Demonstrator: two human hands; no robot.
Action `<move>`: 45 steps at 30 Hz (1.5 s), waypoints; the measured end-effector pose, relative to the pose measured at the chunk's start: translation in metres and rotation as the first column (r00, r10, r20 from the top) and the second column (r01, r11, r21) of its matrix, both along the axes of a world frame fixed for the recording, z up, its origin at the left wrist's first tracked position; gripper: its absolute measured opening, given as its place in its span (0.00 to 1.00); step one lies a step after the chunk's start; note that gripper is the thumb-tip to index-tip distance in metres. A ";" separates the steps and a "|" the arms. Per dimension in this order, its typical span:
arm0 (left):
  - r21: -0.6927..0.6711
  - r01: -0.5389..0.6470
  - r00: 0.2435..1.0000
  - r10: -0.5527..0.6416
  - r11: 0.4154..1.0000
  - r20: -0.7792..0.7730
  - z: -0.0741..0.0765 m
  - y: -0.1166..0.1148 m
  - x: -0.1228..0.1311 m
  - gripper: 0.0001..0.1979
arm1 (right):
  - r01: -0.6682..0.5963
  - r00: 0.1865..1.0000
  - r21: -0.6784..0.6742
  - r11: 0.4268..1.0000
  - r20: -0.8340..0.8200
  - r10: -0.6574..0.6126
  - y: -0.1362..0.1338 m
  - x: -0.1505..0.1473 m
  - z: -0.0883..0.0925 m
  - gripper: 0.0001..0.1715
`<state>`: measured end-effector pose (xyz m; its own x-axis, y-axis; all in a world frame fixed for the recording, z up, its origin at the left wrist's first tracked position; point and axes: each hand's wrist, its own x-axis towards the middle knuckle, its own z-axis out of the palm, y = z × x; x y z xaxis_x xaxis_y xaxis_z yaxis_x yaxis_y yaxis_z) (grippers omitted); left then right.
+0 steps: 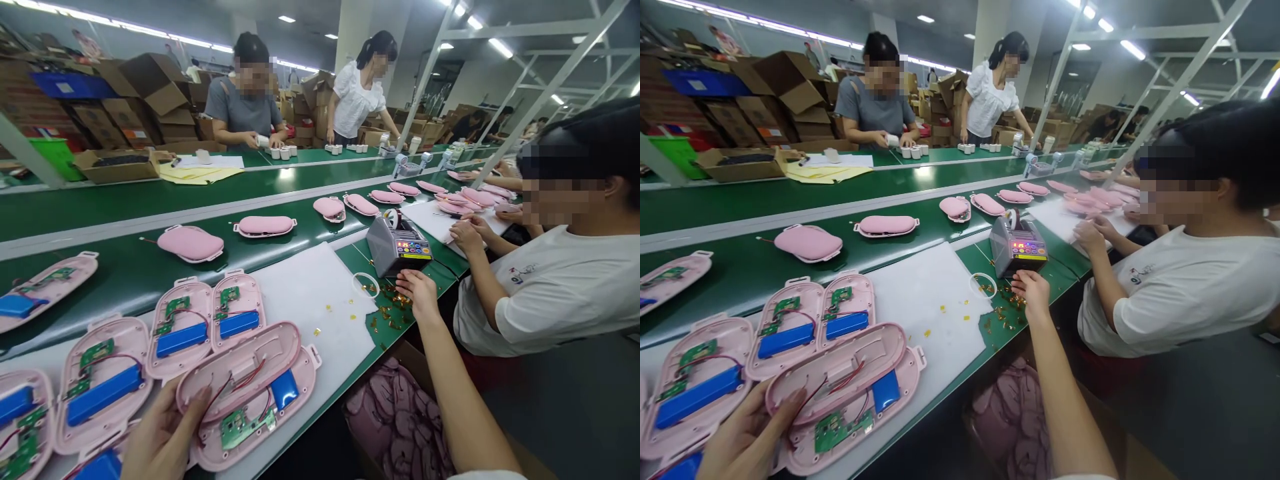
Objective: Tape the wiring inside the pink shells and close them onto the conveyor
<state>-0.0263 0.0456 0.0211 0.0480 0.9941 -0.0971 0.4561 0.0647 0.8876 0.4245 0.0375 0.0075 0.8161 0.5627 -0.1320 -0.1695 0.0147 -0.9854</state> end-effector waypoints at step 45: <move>0.430 0.771 0.625 -0.689 0.470 -0.367 0.007 -0.045 -0.015 0.15 | -0.571 -0.560 -0.691 0.443 0.723 0.405 -0.058 -0.236 0.021 0.47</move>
<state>-0.0415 0.0006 0.0279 0.8084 0.4878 0.3293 0.2253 -0.7733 0.5926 0.1889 -0.0203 0.0289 -0.6996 0.6850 0.2033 0.6775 0.7263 -0.1159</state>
